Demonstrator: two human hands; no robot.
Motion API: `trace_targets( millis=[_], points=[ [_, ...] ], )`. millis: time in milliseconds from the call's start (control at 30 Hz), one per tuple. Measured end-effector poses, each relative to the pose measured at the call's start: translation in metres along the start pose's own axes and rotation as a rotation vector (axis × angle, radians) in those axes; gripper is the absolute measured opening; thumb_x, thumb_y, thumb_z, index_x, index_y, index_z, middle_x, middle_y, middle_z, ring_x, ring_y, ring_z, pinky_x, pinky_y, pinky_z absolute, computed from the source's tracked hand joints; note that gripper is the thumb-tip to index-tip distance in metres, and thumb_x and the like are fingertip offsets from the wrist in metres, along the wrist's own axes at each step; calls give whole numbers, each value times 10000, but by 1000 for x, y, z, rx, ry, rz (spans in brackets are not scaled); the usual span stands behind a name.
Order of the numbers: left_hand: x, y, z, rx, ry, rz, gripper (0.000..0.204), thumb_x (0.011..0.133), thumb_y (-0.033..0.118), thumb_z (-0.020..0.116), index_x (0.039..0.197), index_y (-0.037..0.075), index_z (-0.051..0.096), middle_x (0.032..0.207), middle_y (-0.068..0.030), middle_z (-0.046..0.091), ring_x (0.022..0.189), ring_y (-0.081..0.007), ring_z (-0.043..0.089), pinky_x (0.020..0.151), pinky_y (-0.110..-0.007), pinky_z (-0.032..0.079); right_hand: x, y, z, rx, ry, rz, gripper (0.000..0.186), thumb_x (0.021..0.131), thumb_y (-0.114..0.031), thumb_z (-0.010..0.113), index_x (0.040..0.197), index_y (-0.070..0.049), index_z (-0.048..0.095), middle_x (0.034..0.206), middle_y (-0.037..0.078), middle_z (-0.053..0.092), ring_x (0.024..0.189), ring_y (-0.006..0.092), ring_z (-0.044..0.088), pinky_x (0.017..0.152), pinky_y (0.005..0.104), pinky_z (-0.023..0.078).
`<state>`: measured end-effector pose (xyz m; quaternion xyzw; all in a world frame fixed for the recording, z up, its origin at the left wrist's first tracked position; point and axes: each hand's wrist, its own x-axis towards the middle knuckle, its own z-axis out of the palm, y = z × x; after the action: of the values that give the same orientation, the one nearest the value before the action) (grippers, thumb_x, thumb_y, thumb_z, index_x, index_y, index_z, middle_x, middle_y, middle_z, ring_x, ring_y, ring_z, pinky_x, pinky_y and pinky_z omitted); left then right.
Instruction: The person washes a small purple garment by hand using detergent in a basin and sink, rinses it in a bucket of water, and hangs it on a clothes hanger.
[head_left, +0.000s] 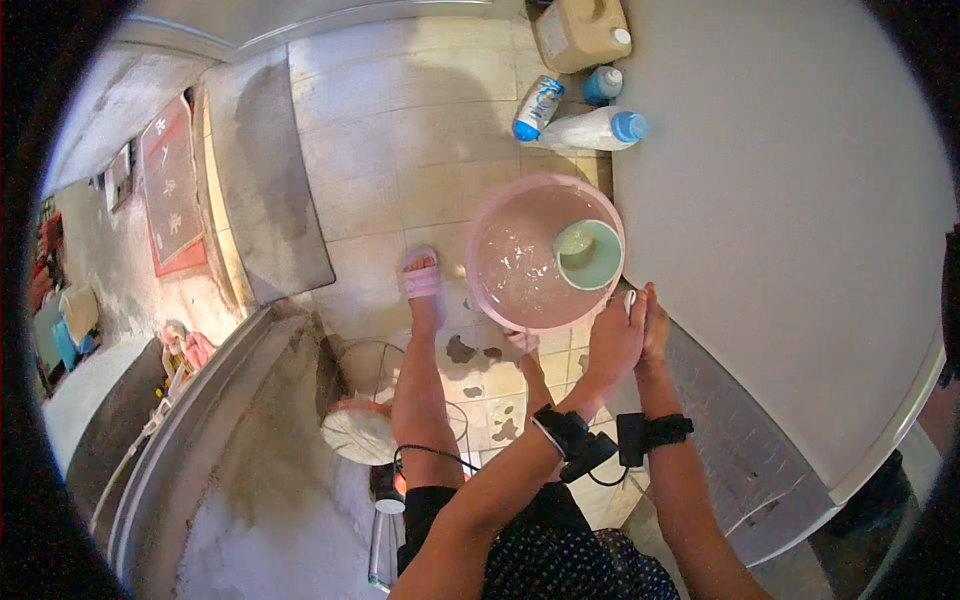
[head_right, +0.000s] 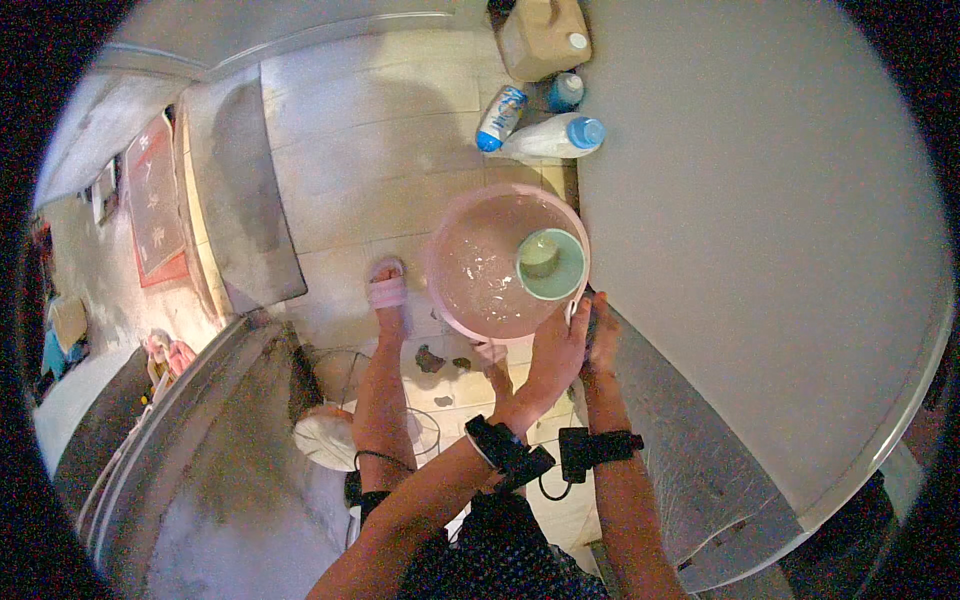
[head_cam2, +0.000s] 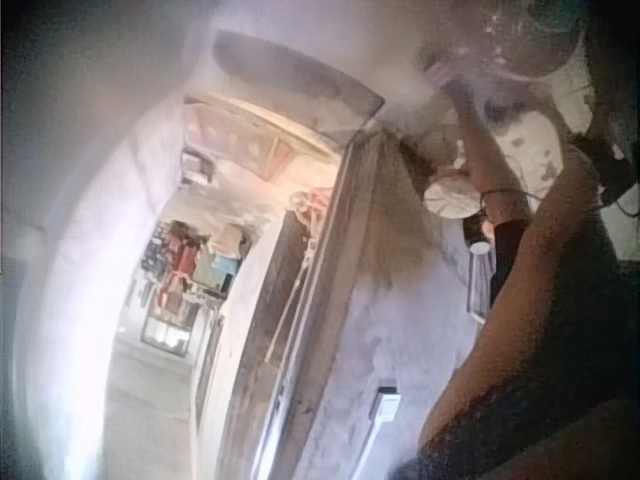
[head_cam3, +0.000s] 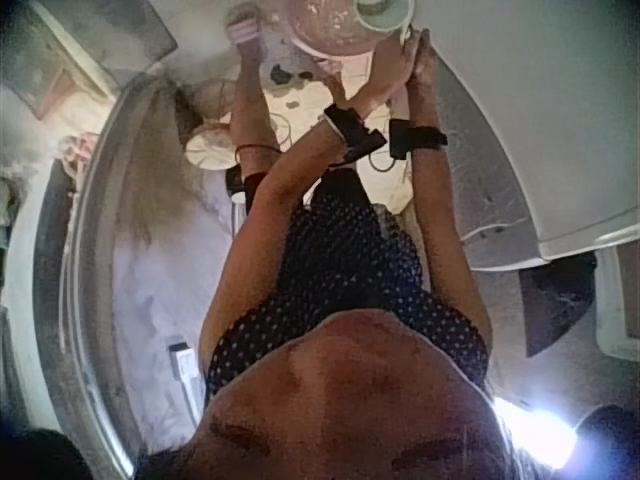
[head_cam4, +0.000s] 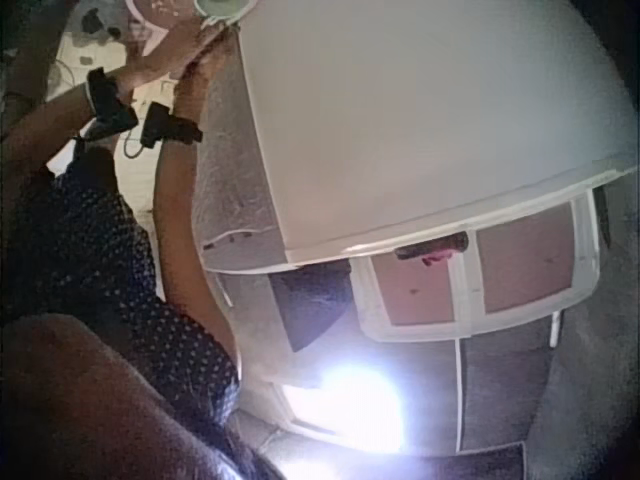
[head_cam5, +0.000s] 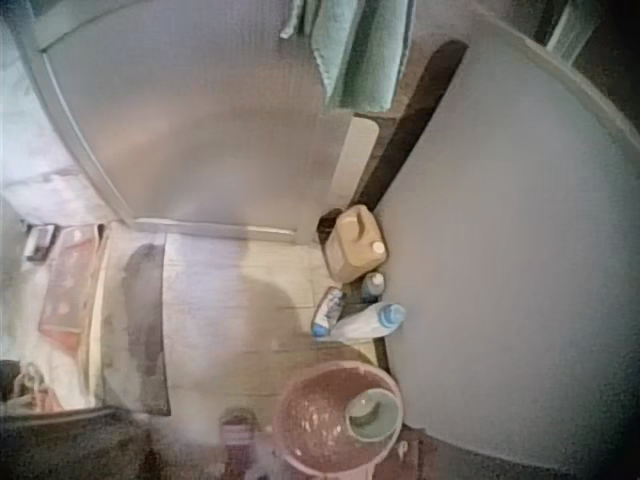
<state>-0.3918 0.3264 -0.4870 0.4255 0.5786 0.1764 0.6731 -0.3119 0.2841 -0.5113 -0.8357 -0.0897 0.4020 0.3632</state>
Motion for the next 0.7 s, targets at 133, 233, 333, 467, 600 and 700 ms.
trace_targets(
  millis=[133, 233, 333, 467, 600, 700],
  points=[
    [-15, 2, -5, -257, 12, 22, 411, 903, 356, 437, 1016, -39, 469, 902, -285, 562, 853, -437, 547, 710, -447, 431, -5, -8, -14, 268, -26, 182, 466, 899, -471, 439, 830, -39, 600, 703, 41, 593, 561, 145, 538, 529, 292, 447],
    [-23, -8, -18, -264, 90, 70, 396, 919, 327, 443, 1091, -28, 465, 904, -253, 582, 859, -399, 578, 728, -407, 444, -22, -11, -15, 396, -249, 239, 408, 905, -492, 410, 845, -115, 553, 776, -10, 582, 704, 112, 570, 674, 267, 468],
    [-23, -24, -19, -219, 229, 122, 411, 911, 284, 454, 1181, -26, 441, 1023, -269, 558, 985, -390, 540, 847, -401, 420, -28, -4, -22, 490, -557, 327, 543, 898, -522, 386, 1189, -74, 484, 1092, 37, 583, 962, 160, 565, 840, 326, 458],
    [-35, -26, -19, -282, 375, 242, 292, 881, 166, 481, 1119, -4, 489, 1086, -217, 540, 1004, -379, 518, 856, -386, 409, -20, -2, -50, 361, -654, 392, 411, 923, -360, 427, 1229, -86, 450, 1153, 59, 552, 1041, 205, 533, 876, 383, 438],
    [-64, -44, -37, -324, 450, 122, 269, 888, 157, 474, 1102, -4, 499, 1041, -217, 559, 987, -377, 522, 845, -377, 411, -31, -5, -46, 332, -730, 326, 360, 924, -298, 428, 1189, -59, 480, 1118, 77, 576, 1011, 215, 562, 873, 367, 450],
    [-85, -63, -52, -367, 569, -22, 260, 891, 170, 480, 1081, -5, 514, 1023, -216, 570, 977, -365, 533, 843, -372, 410, -44, -1, -33, 302, -744, 294, 346, 922, -282, 428, 1170, -49, 494, 1116, 87, 579, 1000, 213, 572, 880, 364, 451]
  ],
)
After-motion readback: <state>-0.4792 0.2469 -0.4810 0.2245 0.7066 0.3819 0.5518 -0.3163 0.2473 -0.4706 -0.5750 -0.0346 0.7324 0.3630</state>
